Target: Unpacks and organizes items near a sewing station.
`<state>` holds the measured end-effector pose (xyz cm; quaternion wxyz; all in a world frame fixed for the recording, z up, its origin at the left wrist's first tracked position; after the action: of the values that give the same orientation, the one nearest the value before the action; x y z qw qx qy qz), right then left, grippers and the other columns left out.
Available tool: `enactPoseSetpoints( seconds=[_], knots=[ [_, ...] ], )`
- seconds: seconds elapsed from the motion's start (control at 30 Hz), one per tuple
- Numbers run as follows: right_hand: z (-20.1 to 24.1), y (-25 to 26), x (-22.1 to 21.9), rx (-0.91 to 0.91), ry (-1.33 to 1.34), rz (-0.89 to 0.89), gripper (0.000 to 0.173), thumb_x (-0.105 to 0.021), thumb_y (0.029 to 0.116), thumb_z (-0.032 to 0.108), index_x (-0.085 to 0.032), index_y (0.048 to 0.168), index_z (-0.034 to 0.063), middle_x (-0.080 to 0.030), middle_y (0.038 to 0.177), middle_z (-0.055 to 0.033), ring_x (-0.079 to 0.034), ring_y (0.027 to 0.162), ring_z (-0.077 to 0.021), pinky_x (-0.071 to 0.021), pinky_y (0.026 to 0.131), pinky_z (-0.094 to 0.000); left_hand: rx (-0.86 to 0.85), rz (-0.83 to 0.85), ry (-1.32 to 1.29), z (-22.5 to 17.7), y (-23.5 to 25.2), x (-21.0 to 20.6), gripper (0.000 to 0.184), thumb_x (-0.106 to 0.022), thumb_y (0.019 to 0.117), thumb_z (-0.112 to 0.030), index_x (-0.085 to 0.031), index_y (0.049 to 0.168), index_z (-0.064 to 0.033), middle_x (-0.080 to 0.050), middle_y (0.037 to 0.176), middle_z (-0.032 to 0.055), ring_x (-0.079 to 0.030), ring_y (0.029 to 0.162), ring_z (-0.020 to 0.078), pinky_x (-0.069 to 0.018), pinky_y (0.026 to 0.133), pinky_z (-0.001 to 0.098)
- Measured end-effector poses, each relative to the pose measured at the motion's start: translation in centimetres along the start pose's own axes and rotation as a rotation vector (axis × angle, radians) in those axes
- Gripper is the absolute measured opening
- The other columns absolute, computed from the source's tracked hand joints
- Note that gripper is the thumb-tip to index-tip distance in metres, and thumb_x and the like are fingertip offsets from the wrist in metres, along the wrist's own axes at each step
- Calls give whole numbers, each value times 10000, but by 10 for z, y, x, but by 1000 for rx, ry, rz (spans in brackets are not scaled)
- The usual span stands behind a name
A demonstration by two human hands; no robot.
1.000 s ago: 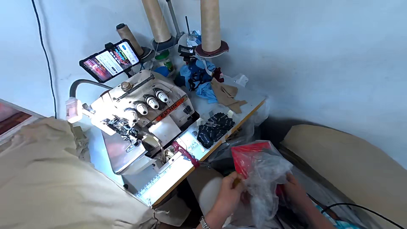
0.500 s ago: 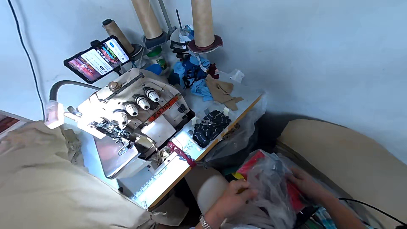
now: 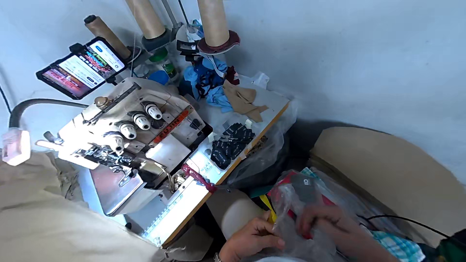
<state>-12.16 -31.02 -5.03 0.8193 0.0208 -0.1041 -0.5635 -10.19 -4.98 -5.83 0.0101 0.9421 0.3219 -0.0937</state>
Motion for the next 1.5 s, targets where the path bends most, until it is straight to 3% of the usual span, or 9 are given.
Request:
enactPoseSetpoints(
  seconds=[0.17, 0.3, 0.4, 0.53, 0.63, 1.03, 1.17, 1.37, 1.5],
  knots=[
    [15, 5, -44, -682, -652, 546, 353, -468, 1021, 9, -561, 1331, -131, -554, 1342, -366, -519, 1294, -514, -401, 1096, -611, -33, 68, -15, 1, -5, 3, 223, -663, 965, -140, -709, 846, 43, -620, 1318, 168, -554, 1236, 77, -434, 1080, 286],
    [-5, -13, -27, -684, -774, 82, 465, -602, 980, 196, -590, 1350, -85, -583, 1361, -320, -521, 1329, -455, -368, 1135, -601, -54, 44, -22, 2, -13, 4, 216, -666, 969, -154, -711, 848, 19, -634, 1268, 122, -564, 1181, 54, -458, 1034, 268],
    [10, 6, -10, -889, -845, 250, 487, -537, 1029, 157, -493, 1432, -113, -505, 1440, -343, -441, 1394, -480, -317, 1161, -604, -59, 47, -16, 1, -12, 4, 215, -668, 962, -138, -713, 851, 40, -622, 1279, 149, -558, 1190, 70, -448, 1042, 272],
    [-6, 27, -45, -698, -788, 600, 408, -476, 1056, 85, -509, 1428, -78, -508, 1460, -309, -459, 1393, -461, -339, 1154, -616, -51, 70, 3, 2, -10, 1, 235, -658, 963, -129, -699, 832, 62, -644, 1234, 170, -587, 1127, 65, -461, 1014, 268],
    [-45, 18, -66, -600, -794, 476, 401, -508, 1046, 150, -564, 1364, -87, -560, 1396, -315, -515, 1344, -462, -392, 1116, -617, -43, 67, -3, 2, -11, -1, 190, -649, 966, -103, -705, 867, 50, -701, 1035, 77, -626, 905, -9, -521, 830, 206],
    [-44, 31, -73, -723, -1014, 89, 562, -481, 1035, 272, -445, 1497, -47, -474, 1487, -322, -458, 1387, -488, -383, 1105, -663, -62, 79, 17, 3, -14, 3, 260, -661, 954, -122, -683, 793, 81, -622, 1244, 229, -584, 1136, 110, -456, 1018, 282],
    [-9, 6, -50, -322, -612, -65, 375, -556, 980, 166, -641, 1217, -112, -687, 1178, -225, -662, 1089, -216, -511, 958, -289, -102, 79, 18, 5, -14, 4, 260, -670, 956, -141, -692, 812, 75, -625, 1246, 221, -579, 1164, 117, -456, 1026, 288],
    [-33, 12, -31, -422, -564, -70, 356, -486, 1034, 137, -614, 1264, -103, -674, 1197, -199, -644, 1083, -179, -496, 974, -264, -97, 55, -20, 4, -14, 3, 241, -662, 960, -138, -713, 856, 73, -608, 1293, 207, -551, 1210, 112, -435, 1058, 287],
    [-2, 5, -14, -334, -807, -18, 448, -605, 983, 260, -646, 1264, -86, -671, 1212, -289, -658, 1127, -398, -497, 1001, -534, -130, -159, -100, 8, -14, 5, 281, -597, 1017, -280, -721, 1022, -28, -693, 1144, 8, -597, 1098, 30, -472, 996, 275]
  ],
)
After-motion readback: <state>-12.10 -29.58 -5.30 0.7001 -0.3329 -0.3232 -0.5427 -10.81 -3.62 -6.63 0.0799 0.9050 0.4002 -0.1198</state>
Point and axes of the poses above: each hand's wrist, its own y-axis towards the middle knuckle, its own x-axis out of the back of the hand, z = x × y, the point moved 1 cm from there along y, towards the middle knuckle
